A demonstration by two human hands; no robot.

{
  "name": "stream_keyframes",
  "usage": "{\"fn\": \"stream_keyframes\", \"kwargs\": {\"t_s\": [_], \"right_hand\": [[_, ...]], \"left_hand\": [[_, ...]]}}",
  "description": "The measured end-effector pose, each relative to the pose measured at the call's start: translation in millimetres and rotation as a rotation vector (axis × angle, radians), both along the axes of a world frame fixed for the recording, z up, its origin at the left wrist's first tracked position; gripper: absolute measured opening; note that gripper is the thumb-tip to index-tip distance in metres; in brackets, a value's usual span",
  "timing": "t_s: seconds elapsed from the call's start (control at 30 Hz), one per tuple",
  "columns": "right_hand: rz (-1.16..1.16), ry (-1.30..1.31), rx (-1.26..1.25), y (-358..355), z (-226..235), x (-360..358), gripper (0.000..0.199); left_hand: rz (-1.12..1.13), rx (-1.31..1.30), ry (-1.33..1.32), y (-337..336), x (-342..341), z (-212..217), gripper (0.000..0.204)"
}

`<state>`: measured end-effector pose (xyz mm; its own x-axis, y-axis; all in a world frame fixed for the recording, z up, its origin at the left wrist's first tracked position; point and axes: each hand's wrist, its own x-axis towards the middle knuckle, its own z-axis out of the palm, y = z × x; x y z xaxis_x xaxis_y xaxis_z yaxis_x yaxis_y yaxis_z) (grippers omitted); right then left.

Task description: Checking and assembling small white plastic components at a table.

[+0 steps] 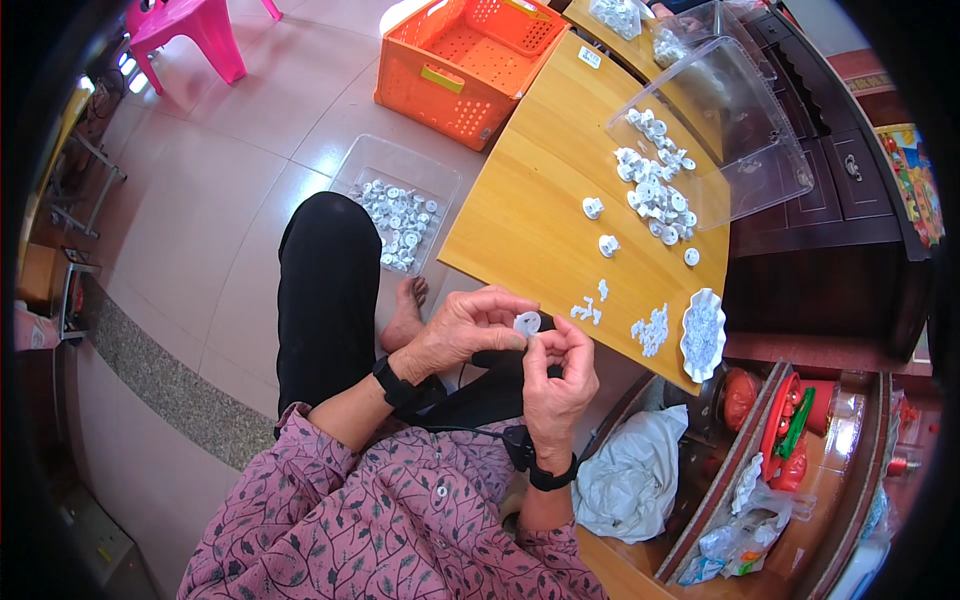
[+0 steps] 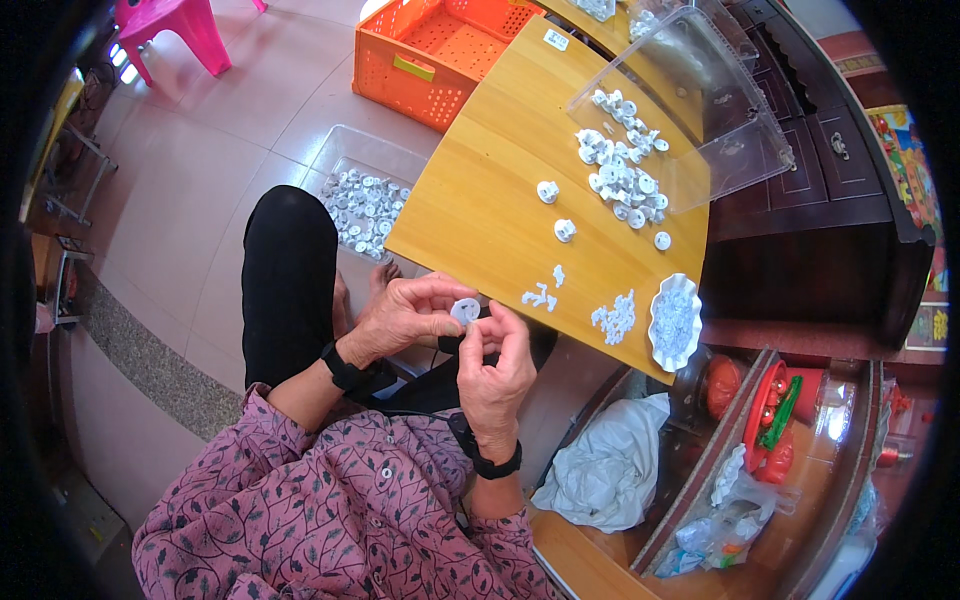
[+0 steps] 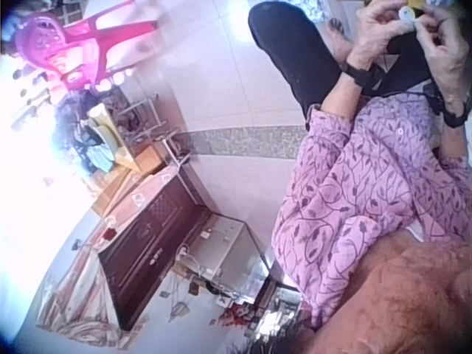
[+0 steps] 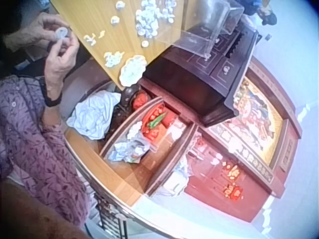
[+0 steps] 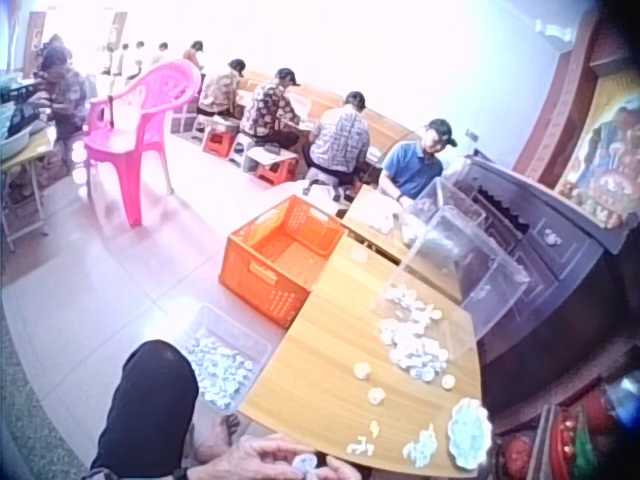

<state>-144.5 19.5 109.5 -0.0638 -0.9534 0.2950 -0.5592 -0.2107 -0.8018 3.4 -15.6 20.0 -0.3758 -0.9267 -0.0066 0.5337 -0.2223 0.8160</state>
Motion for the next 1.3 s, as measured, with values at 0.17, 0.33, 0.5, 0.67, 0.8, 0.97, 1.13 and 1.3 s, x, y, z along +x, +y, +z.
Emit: {"fn": "stream_keyframes", "kwargs": {"t_s": [0.17,0.33,0.5,0.67,0.8,0.97,1.13,1.3], "right_hand": [[0.044,0.094,-0.029,-1.8,0.6,-1.4,0.035],[0.071,0.122,0.003,-3.2,5.1,-4.0,0.033],[0.095,0.133,0.036,-4.6,8.9,-3.9,0.033],[0.075,0.074,0.097,-2.2,8.8,-1.8,0.031],[0.04,-0.061,0.17,-0.8,5.5,-4.0,0.024],[0.041,-0.041,0.2,-0.3,3.9,-10.1,0.014],[0.056,0.015,0.215,2.0,8.6,-8.8,0.011],[0.048,0.011,0.249,0.7,10.3,-4.2,0.01]], "left_hand": [[0.07,-0.073,-0.012,-0.3,-2.1,3.8,0.043],[0.066,-0.098,-0.049,-0.7,-0.4,9.1,0.043],[0.019,-0.173,-0.134,-2.5,5.9,11.6,0.049],[0.014,-0.192,-0.155,-2.2,7.3,13.2,0.048],[-0.002,-0.116,-0.074,-1.5,6.9,12.6,0.047],[-0.015,-0.045,0.026,-1.0,3.4,9.4,0.045],[0.014,-0.033,0.018,-0.8,3.8,7.7,0.043],[0.05,-0.063,-0.004,-0.6,3.2,7.9,0.042]]}}
